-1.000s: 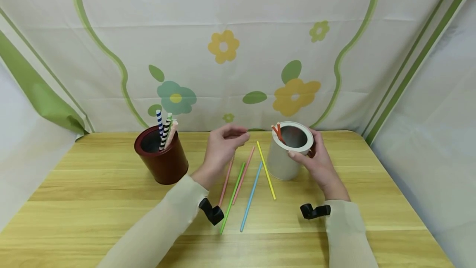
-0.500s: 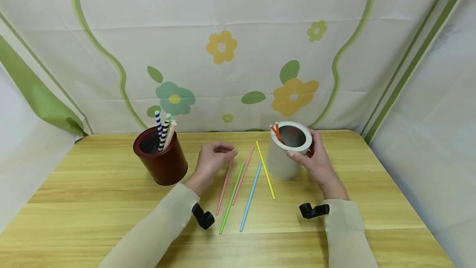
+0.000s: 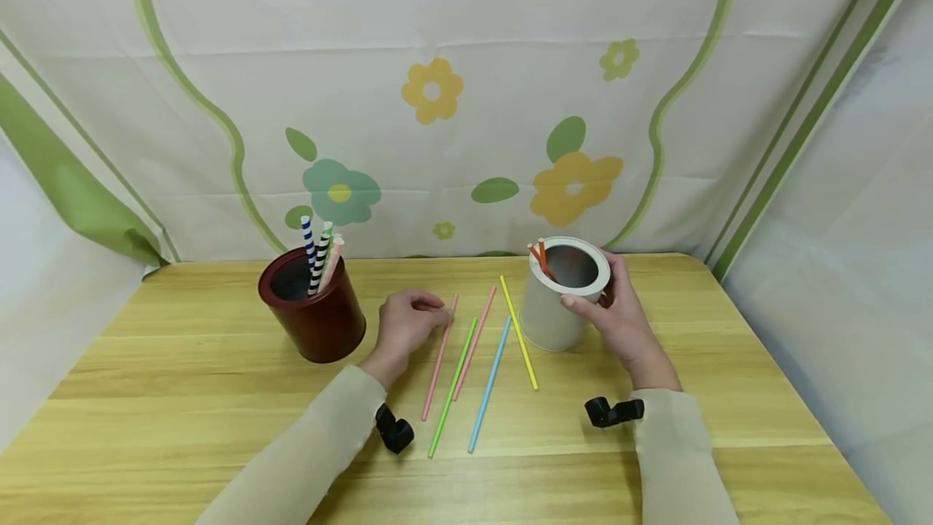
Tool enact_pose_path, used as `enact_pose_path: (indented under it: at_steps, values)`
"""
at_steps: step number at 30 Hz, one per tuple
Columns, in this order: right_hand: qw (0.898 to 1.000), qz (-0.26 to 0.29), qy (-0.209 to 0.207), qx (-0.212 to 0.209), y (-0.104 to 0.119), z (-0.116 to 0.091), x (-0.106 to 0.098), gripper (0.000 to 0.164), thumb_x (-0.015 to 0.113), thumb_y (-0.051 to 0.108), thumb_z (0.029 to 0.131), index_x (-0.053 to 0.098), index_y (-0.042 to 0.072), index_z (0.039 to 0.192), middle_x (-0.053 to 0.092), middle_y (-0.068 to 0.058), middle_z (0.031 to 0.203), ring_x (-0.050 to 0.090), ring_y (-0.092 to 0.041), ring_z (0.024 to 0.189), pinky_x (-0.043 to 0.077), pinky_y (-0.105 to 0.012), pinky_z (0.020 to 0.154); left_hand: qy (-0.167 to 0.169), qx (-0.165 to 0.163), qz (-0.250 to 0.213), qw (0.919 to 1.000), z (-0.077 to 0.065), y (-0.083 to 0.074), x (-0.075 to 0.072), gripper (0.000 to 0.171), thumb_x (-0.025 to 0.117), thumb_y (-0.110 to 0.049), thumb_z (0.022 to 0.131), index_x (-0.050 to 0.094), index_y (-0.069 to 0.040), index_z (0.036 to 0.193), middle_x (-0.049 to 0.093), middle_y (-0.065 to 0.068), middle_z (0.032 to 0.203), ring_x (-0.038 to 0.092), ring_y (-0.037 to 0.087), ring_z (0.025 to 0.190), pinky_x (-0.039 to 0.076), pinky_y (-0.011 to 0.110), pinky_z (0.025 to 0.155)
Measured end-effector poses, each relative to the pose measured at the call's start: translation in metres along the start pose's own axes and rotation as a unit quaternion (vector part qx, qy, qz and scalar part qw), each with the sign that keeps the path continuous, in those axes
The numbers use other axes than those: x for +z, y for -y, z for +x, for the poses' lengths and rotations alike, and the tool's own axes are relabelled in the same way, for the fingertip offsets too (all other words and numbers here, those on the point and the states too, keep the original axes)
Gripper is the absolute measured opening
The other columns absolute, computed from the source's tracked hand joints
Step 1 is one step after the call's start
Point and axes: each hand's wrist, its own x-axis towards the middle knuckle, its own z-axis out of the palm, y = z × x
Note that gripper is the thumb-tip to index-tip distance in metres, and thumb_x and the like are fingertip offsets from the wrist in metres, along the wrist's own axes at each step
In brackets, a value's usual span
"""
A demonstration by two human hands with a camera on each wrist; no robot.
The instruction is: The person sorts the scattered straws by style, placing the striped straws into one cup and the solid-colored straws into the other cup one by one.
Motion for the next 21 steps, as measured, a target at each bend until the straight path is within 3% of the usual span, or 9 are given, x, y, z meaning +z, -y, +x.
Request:
enact_pose_path:
  at_steps: [6, 11, 21]
  values:
    - [1.000, -0.006, 0.000, 0.003, -0.001, -0.001, 0.000, 0.067, 0.068, 0.000, 0.100, 0.038, 0.026, 0.153, 0.047, 0.012, 0.147, 0.052, -0.003, 0.128, 0.047, -0.010, 0.100, 0.023, 0.005, 0.042, 0.9988, 0.003, -0.004, 0.002, 0.011, 0.090, -0.008, 0.083, 0.080, -0.004, 0.085, 0.078, 0.009, 0.082, 0.071, 0.017, 0.066, 0.058, 0.031, 0.065]
    - [1.000, -0.003, 0.000, -0.002, 0.000, 0.000, 0.000, 0.066, 0.068, -0.001, 0.100, 0.038, 0.025, 0.153, 0.048, 0.011, 0.147, 0.052, -0.004, 0.129, 0.047, -0.010, 0.100, 0.045, -0.013, 0.044, 0.9979, 0.007, -0.006, 0.003, 0.011, 0.089, -0.005, 0.084, 0.079, -0.003, 0.085, 0.077, 0.011, 0.078, 0.074, 0.020, 0.062, 0.059, 0.029, 0.060]
    - [1.000, -0.001, 0.001, -0.004, 0.000, 0.000, 0.000, 0.065, 0.068, -0.001, 0.100, 0.039, 0.025, 0.152, 0.048, 0.011, 0.147, 0.052, -0.003, 0.129, 0.048, -0.010, 0.101, 0.057, -0.025, 0.052, 0.9967, 0.014, -0.007, 0.005, 0.011, 0.083, -0.001, 0.086, 0.078, -0.003, 0.077, 0.079, 0.013, 0.076, 0.075, 0.021, 0.056, 0.061, 0.028, 0.056]
